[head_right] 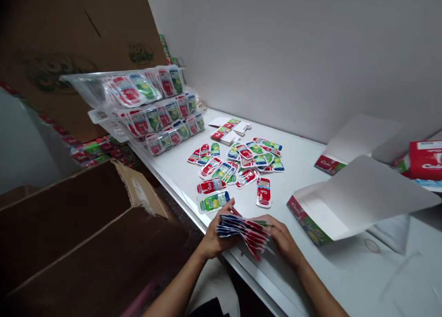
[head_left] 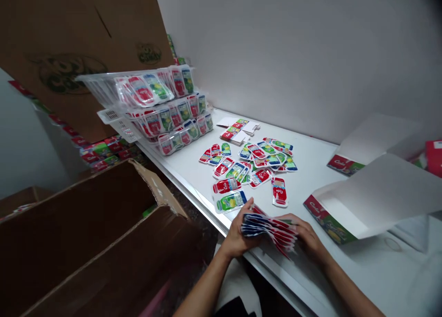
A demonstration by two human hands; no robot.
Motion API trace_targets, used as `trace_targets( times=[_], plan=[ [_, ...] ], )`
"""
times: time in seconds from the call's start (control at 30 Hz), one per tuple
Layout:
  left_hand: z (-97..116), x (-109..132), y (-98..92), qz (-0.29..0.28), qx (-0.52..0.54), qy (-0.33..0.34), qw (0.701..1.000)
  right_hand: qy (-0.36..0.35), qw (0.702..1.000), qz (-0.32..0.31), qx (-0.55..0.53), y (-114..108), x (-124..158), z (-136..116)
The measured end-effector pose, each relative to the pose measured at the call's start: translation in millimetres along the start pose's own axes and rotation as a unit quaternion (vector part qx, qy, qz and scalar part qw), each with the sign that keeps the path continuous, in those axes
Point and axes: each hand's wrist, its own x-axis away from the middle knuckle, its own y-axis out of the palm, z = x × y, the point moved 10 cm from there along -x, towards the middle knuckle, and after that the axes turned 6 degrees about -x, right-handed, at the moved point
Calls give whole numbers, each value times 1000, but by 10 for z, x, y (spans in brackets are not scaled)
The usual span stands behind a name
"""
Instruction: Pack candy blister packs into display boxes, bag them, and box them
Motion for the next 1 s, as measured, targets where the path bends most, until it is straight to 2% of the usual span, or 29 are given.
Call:
trace_targets(
  times=[0.1, 0.17, 0.2, 0.27, 0.33, 0.37, 0.4, 0.47, 0.53, 0.57, 0.6, 0.63, 0.7, 0.8, 0.87, 0.93, 1.0],
  plan=[
    [-37, 19, 56, -14, 52, -12, 999, 29, 986, 18, -162, 73, 100, 206],
    [-80, 42, 88, -30, 53, -34, 998, 76, 977, -7, -200, 144, 86, 303],
    [-88, 57, 95, -38, 42, -40, 998, 100, 977, -34, -183, 182, 48, 313],
    [-60, 89, 94, -50, 13, -35, 998, 110, 987, -93, -73, 211, -124, 228],
    [-13, 123, 80, -55, 0, -28, 998, 47, 988, -104, 102, 145, -456, 17],
    [1, 139, 69, -54, 0, -30, 998, -5, 976, -88, 198, 106, -659, -118],
    [6, 154, 52, -50, -3, -37, 998, -62, 952, -71, 291, 102, -859, -250],
    [6, 177, 6, -33, -16, -51, 998, -154, 871, -79, 459, 255, -1207, -372],
    [12, 194, -27, -21, -27, -56, 998, -215, 786, -144, 561, 548, -1439, -290],
    [14, 201, -33, -20, -29, -56, 998, -237, 755, -186, 582, 702, -1499, -209],
    [13, 209, -39, -19, -31, -57, 998, -257, 736, -224, 585, 843, -1522, -136],
    [8, 216, -44, -18, -32, -58, 998, -274, 732, -250, 571, 954, -1523, -93],
    [-4, 232, -56, -18, -35, -59, 998, -293, 756, -254, 528, 1052, -1508, -107],
    [-11, 243, -51, -30, -31, -51, 998, -281, 806, -186, 487, 916, -1458, -303],
    [22, 229, -63, -29, -35, -27, 999, -249, 817, -148, 499, 756, -1371, -478],
    [91, 196, -117, -4, -53, 14, 999, -199, 802, -147, 545, 643, -1238, -617],
    [151, 161, -185, 35, -87, 46, 995, -151, 755, -181, 612, 619, -1060, -695]
  ],
)
